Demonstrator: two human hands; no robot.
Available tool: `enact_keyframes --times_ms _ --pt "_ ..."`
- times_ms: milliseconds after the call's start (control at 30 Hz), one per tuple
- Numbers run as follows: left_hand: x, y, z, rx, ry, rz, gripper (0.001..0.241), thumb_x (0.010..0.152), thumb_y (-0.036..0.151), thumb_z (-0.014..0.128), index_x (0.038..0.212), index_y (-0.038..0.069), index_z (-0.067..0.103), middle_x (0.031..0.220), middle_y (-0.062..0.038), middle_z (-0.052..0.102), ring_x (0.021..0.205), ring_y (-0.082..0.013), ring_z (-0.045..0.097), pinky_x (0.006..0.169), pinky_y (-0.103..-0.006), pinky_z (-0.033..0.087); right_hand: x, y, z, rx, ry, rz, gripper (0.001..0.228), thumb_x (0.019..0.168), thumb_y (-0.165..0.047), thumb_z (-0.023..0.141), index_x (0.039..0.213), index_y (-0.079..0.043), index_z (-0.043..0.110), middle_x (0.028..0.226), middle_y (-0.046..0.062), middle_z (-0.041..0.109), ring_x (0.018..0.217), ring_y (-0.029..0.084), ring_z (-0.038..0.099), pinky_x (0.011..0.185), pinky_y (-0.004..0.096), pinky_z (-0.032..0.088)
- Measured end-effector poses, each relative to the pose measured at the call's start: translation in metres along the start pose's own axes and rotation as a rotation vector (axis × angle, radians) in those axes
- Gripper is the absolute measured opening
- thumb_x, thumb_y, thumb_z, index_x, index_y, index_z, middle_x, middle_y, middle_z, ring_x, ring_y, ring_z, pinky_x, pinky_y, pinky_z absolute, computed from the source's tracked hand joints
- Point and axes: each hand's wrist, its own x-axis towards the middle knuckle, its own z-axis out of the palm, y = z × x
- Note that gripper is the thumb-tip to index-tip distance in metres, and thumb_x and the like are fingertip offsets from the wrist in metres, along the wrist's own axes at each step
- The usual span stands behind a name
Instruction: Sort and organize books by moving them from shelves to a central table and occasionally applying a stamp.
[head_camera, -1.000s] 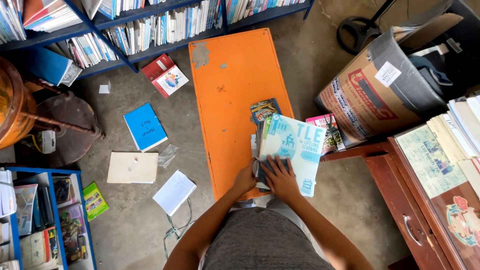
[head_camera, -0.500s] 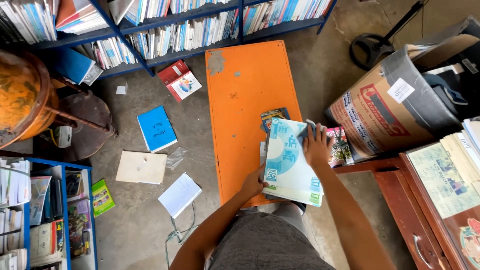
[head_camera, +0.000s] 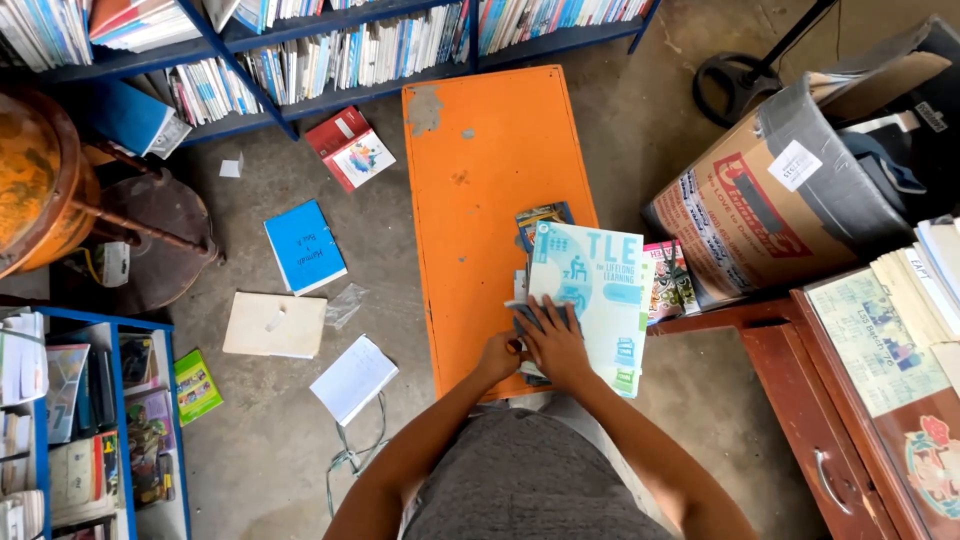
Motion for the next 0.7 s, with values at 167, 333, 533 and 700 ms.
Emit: enact_keyframes --times_ms 167,333,533,700 --pt "-0.015 0.010 0.005 -0.066 0.014 0.006 0.042 0.076 0.015 0.079 0.116 0.009 0.068 0.090 -0.015 0.070 0.090 -0.0329 0.066 0.078 -0.0427 0.053 -0.044 0.050 -0.023 -0.089 -0.007 -0.016 0.049 0.093 -0.039 0.044 0.141 -0.035 0.043 0.152 0.002 0.036 0.139 0.028 0.032 0.110 0.053 0.023" --pt "-0.025 0.031 -0.002 -0.131 0.035 0.031 0.052 0.080 0.015 0.078 0.128 0.002 0.061 0.111 -0.023 0.066 0.107 -0.0424 0.060 0.091 -0.0480 0.049 -0.002 0.133 -0.028 -0.091 -0.196 0.170 0.051 0.099 -0.040 0.034 0.149 -0.033 0.032 0.153 0.009 0.034 0.139 0.037 0.032 0.108 0.060 0.026" --pt "-0.034 0.054 -0.008 -0.082 0.066 0.060 0.015 0.087 0.007 0.066 0.100 0.004 0.072 0.071 -0.013 0.066 0.066 -0.0270 0.063 0.071 -0.0404 0.053 0.087 0.154 0.025 -0.066 -0.301 0.463 0.051 0.101 -0.047 0.022 0.151 -0.039 0.020 0.161 0.004 0.015 0.147 0.034 0.013 0.113 0.062 0.012" --pt "-0.020 0.021 -0.003 -0.081 0.015 -0.007 0.042 0.079 0.015 0.077 0.120 0.008 0.066 0.106 -0.018 0.068 0.107 -0.0364 0.061 0.091 -0.0463 0.050 0.104 0.057 0.042 -0.143 0.156 0.101 0.045 0.095 -0.050 0.043 0.132 -0.029 0.055 0.142 0.008 0.050 0.134 0.033 0.042 0.101 0.066 0.030"
